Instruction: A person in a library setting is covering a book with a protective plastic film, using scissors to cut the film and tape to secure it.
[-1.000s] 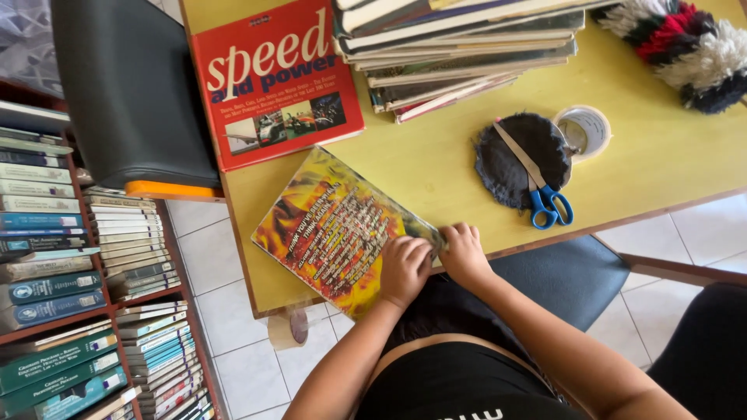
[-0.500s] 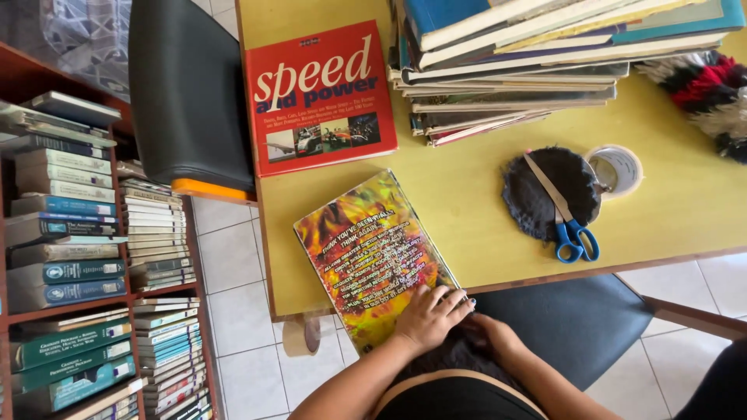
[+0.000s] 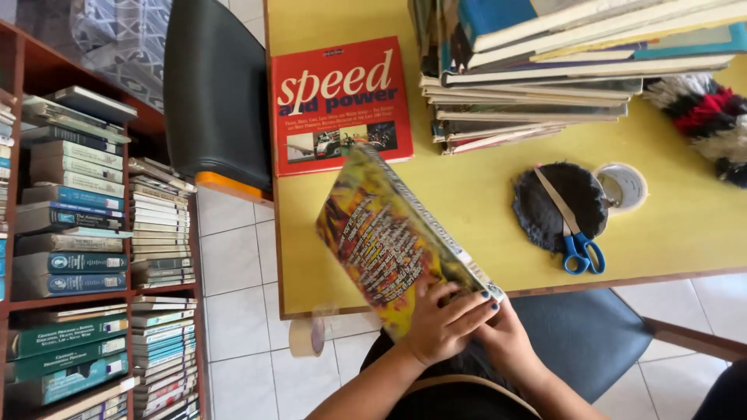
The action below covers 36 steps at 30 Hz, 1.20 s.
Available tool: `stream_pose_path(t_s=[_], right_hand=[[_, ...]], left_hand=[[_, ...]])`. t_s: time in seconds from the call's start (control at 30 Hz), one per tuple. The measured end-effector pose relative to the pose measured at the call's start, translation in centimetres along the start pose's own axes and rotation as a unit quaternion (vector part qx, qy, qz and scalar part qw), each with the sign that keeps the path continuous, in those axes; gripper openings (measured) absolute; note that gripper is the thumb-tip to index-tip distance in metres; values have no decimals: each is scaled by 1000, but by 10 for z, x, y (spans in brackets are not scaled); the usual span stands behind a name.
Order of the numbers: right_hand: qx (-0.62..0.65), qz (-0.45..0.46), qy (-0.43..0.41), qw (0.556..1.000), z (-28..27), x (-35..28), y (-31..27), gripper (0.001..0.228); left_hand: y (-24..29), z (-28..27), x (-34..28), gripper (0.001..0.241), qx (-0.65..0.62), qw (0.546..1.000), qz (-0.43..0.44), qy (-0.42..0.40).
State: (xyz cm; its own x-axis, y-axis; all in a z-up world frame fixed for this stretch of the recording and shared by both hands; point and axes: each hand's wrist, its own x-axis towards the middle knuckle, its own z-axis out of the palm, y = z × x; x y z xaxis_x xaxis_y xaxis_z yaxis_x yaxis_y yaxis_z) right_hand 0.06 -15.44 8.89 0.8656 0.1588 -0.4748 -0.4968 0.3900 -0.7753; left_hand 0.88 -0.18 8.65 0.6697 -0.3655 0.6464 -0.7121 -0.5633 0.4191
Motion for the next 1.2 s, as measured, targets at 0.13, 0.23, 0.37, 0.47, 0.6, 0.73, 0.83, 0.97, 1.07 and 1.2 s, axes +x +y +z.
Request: stream_pose_path(t_s=[0.13, 0.23, 0.37, 0.47, 0.6, 0.73, 0.83, 0.97, 1.07, 1.2], right_hand=[[-344, -297, 17, 891, 1, 3, -19, 27], [-415, -465, -51, 780, 14, 15, -32, 38], [-410, -530, -324, 668, 40, 16, -30, 13], [-514, -513, -383, 572, 41, 29, 12, 14], [-559, -341, -474, 588, 45, 48, 26, 23], [-572, -293, -337, 688, -5, 95, 22, 36], [-664, -351, -61, 657, -93, 140, 2, 37], [-728, -318, 231, 562, -201, 155, -64, 28], [-689, -59, 253, 677, -196, 135, -101, 32], [-667, 24, 276, 692, -213, 139, -72, 43]], left_hand=[[15, -34, 9, 26, -85, 983, -75, 142], [12, -60, 2, 48, -321, 866, -294, 246], [6, -96, -15, 69, -602, 458, -499, 422], [-13, -95, -38, 65, -403, 386, -732, 391], [-31, -62, -91, 58, -373, 427, -714, 410], [-36, -71, -85, 61, -371, 424, -727, 392], [-41, -90, -74, 65, -371, 426, -753, 338], [-74, -84, -95, 53, -327, 404, -805, 286], [-61, -112, -51, 53, -124, 462, -876, 62], [-52, -123, -7, 53, -151, 450, -873, 111]])
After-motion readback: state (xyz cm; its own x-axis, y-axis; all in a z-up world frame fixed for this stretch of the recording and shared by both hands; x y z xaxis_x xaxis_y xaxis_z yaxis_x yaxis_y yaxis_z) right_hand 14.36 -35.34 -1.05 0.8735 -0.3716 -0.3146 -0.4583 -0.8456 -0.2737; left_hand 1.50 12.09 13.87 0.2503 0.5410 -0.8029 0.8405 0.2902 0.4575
